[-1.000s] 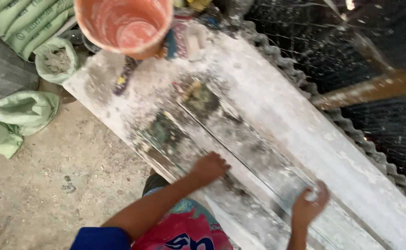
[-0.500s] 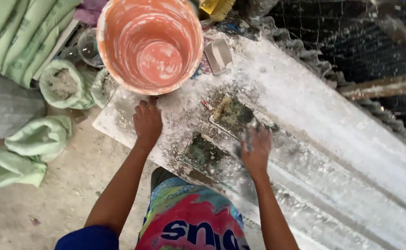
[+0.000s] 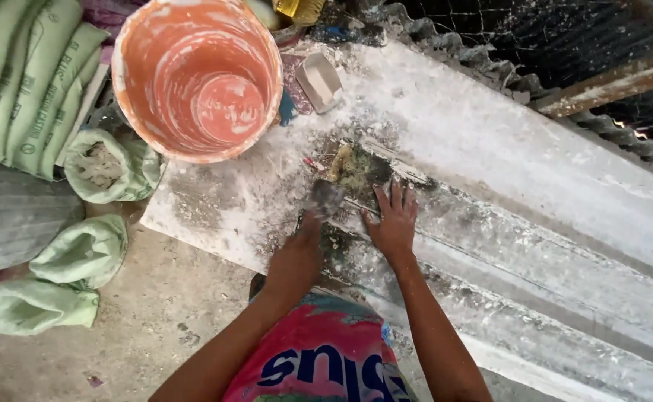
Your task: Scraping dried material off a long flat panel using a hand tool in a workshop environment.
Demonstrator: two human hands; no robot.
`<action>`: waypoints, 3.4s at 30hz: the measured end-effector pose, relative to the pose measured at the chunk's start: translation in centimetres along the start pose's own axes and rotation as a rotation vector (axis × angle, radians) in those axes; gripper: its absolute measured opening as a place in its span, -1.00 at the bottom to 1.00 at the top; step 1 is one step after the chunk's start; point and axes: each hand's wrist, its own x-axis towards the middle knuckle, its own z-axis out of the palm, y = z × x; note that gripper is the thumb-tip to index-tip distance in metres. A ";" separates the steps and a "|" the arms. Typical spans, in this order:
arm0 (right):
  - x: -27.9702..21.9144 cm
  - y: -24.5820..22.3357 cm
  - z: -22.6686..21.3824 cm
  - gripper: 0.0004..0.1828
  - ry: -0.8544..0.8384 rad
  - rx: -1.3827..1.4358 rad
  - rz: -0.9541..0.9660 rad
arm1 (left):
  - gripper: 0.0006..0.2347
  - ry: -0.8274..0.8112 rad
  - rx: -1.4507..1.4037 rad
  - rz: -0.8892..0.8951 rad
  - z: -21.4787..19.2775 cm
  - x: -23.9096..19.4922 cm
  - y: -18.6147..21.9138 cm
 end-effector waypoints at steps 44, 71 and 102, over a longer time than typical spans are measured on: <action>0.2 0.5 0.0 -0.30 -0.088 -0.112 -0.023 | -0.40 -0.265 0.094 -0.131 5.2 4.3 3.2; 0.3 3.2 2.0 -0.22 -0.271 -0.108 -0.034 | -0.33 -0.183 -0.384 -0.262 8.3 12.7 11.0; -0.7 4.1 -4.9 -0.51 -0.198 0.229 -0.154 | -0.44 -0.041 -0.441 -0.502 -2.3 -0.2 -6.2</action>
